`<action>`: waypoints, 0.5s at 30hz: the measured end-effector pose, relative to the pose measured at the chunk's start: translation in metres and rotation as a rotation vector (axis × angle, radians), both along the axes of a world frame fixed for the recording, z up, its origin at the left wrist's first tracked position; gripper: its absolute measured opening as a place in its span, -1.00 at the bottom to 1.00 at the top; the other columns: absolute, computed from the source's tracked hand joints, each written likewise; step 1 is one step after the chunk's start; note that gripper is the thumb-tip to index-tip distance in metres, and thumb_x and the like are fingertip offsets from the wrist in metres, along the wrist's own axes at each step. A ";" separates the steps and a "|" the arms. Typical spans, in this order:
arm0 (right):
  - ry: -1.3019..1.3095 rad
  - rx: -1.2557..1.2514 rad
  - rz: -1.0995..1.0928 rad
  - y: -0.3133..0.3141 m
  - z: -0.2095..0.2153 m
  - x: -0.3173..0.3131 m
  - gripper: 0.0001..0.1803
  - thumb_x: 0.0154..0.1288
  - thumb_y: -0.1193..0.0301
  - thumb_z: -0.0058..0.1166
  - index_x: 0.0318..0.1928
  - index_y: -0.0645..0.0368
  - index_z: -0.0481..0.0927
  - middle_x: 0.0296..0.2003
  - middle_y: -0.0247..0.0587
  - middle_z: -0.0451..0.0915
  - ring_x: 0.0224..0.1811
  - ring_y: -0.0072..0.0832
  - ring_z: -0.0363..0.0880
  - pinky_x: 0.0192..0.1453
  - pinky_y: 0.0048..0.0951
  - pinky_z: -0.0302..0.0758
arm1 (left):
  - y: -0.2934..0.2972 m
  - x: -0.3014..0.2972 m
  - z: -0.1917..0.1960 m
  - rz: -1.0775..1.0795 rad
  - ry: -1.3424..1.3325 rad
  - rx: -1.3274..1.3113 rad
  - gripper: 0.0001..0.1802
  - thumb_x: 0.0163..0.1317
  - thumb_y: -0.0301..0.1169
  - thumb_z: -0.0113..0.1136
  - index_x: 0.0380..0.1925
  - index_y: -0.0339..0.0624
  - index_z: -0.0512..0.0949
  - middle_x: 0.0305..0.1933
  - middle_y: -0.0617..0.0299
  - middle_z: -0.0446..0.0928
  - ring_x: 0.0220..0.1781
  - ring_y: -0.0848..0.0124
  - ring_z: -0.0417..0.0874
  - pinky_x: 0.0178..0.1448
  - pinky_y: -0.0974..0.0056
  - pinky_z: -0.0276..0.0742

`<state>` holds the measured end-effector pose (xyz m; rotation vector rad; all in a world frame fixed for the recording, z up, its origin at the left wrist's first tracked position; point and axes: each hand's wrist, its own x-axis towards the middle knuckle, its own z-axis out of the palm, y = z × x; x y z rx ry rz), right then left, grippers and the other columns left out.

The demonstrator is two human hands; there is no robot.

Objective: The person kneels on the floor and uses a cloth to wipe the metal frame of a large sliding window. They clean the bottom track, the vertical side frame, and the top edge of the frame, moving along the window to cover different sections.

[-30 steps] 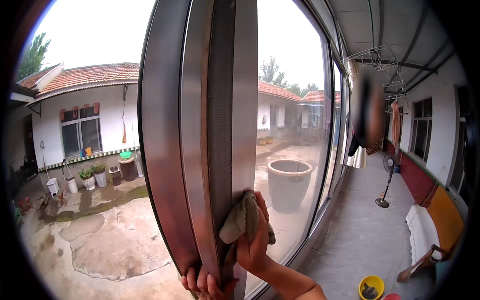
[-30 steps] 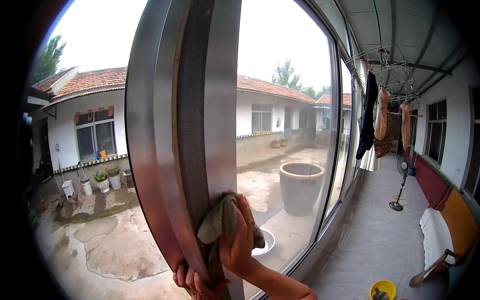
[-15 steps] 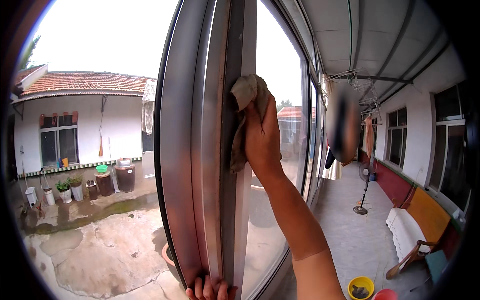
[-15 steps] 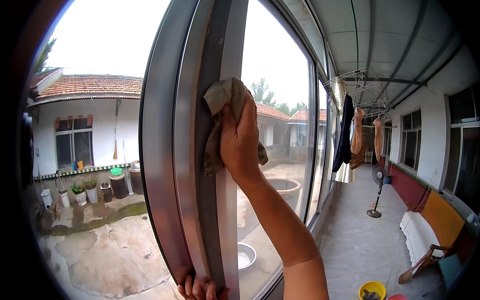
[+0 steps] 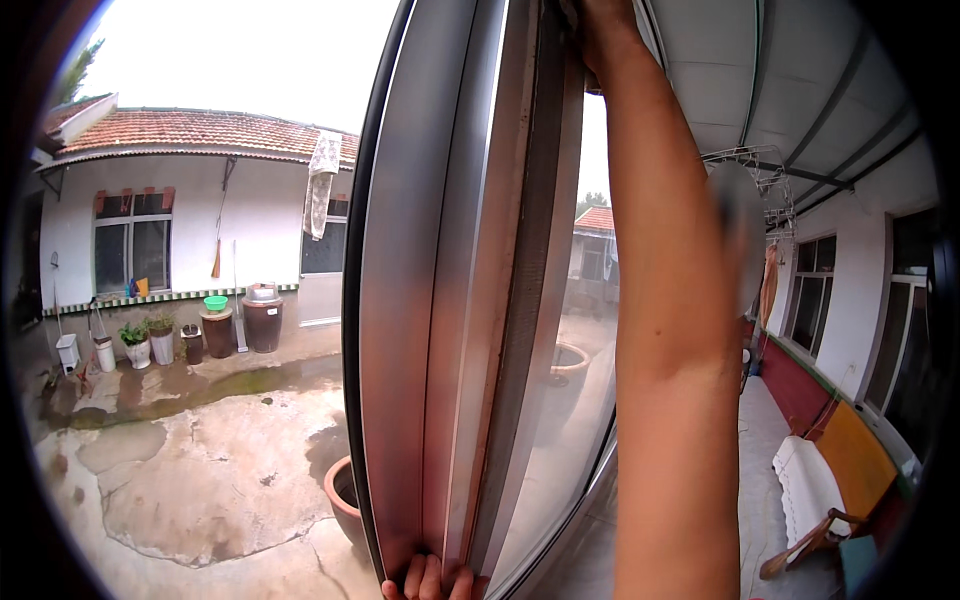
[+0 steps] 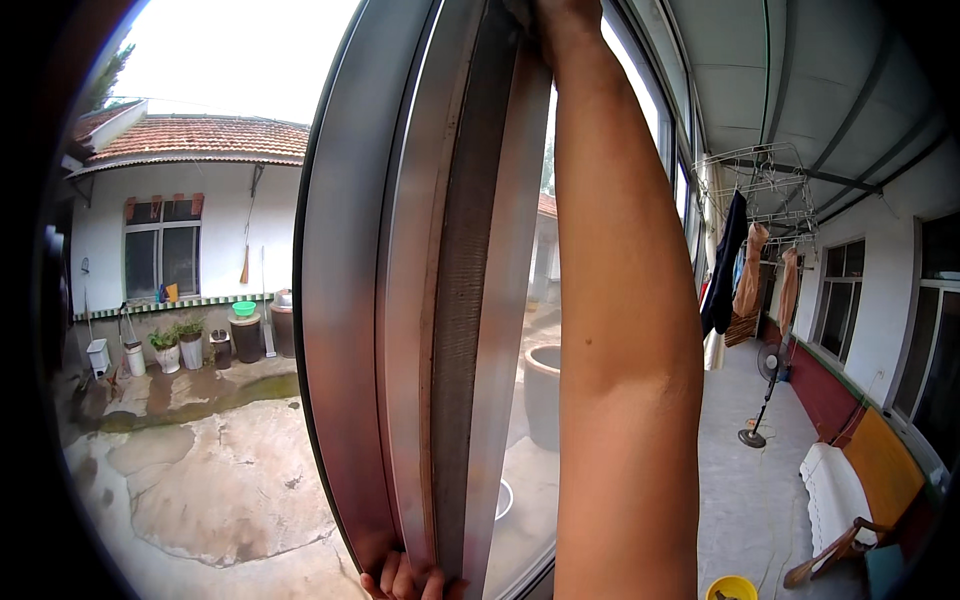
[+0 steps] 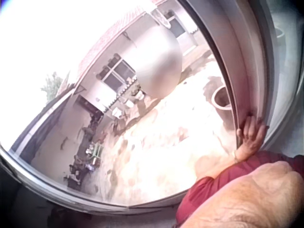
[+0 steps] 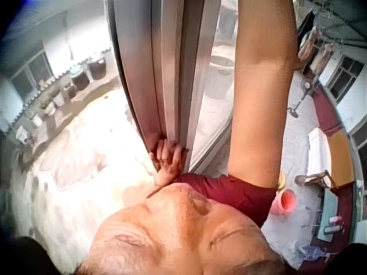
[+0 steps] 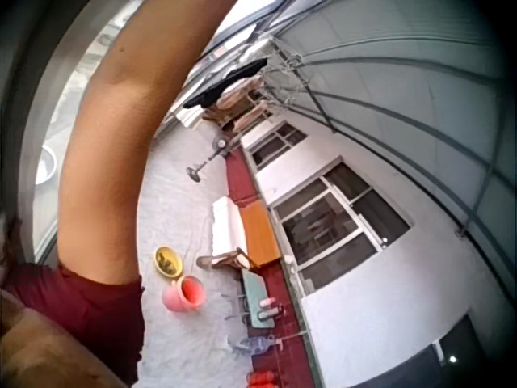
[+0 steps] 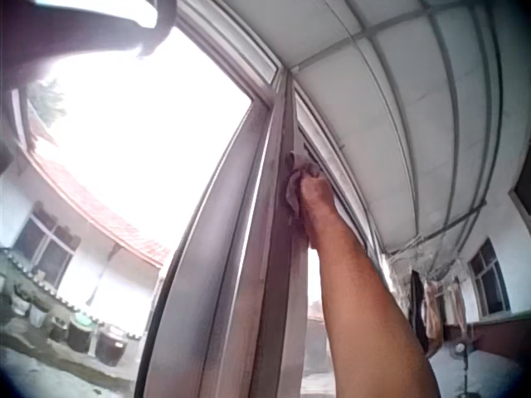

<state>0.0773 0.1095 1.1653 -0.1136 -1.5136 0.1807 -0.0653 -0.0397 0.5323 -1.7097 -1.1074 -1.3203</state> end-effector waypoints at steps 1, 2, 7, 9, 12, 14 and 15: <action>0.003 0.088 0.038 0.009 0.020 0.002 -0.68 0.48 0.21 -0.15 0.00 0.00 0.63 -0.42 -0.29 0.59 -0.45 -0.40 0.56 -0.41 -0.27 0.48 | 0.000 -0.001 0.000 -0.003 0.011 -0.007 -0.54 0.18 -0.18 0.40 0.07 0.05 0.54 0.21 0.04 0.46 0.24 0.06 0.50 0.49 -0.05 0.02; 0.006 0.177 0.080 0.015 0.031 0.000 -0.69 0.47 0.22 -0.16 -0.01 -0.02 0.63 -0.48 -0.34 0.56 -0.53 -0.42 0.52 -0.49 -0.27 0.43 | 0.000 -0.002 -0.001 -0.007 0.003 -0.009 -0.54 0.18 -0.18 0.39 0.07 0.05 0.54 0.21 0.03 0.46 0.25 0.06 0.50 0.50 -0.05 0.00; 0.108 0.056 0.006 -0.015 -0.012 -0.019 -0.70 0.43 0.30 -0.13 0.05 -0.06 0.61 -0.36 -0.36 0.58 -0.35 -0.45 0.56 -0.36 -0.25 0.50 | -0.002 -0.003 0.002 0.027 -0.022 -0.007 -0.54 0.18 -0.20 0.39 0.07 0.06 0.54 0.22 0.04 0.46 0.27 0.07 0.49 0.54 -0.06 -0.09; 0.104 0.181 0.077 -0.003 -0.014 -0.015 -0.65 0.40 0.33 -0.11 0.12 -0.10 0.59 -0.26 -0.34 0.60 -0.21 -0.46 0.56 -0.19 -0.24 0.57 | -0.001 -0.001 0.000 0.003 -0.030 -0.032 -0.53 0.17 -0.19 0.40 0.09 0.07 0.54 0.24 0.06 0.46 0.31 0.09 0.47 0.57 -0.07 -0.18; 0.064 0.178 0.061 -0.009 -0.046 -0.015 -0.63 0.41 0.33 -0.14 0.14 -0.07 0.58 -0.26 -0.32 0.59 -0.24 -0.46 0.55 -0.13 -0.27 0.58 | -0.004 0.001 0.013 0.008 -0.054 -0.053 -0.62 0.22 -0.26 0.33 0.04 0.02 0.53 0.13 0.01 0.49 0.20 0.05 0.52 0.46 -0.07 0.05; 0.037 0.149 0.072 -0.007 -0.059 -0.012 -0.64 0.40 0.31 -0.13 0.13 -0.01 0.58 -0.25 -0.25 0.60 -0.23 -0.43 0.57 -0.08 -0.31 0.58 | -0.006 0.002 0.008 0.050 -0.033 -0.060 -0.57 0.23 -0.21 0.31 0.06 -0.05 0.48 0.13 -0.04 0.46 0.19 -0.03 0.48 0.43 -0.14 0.06; 0.067 0.152 0.009 -0.008 -0.071 -0.014 -0.64 0.40 0.29 -0.12 0.12 0.03 0.58 -0.24 -0.23 0.60 -0.22 -0.42 0.59 -0.08 -0.31 0.58 | 0.001 0.001 -0.007 0.082 -0.001 -0.068 -0.46 0.21 -0.12 0.32 0.10 -0.09 0.42 0.18 -0.06 0.40 0.24 -0.08 0.41 0.46 -0.22 -0.08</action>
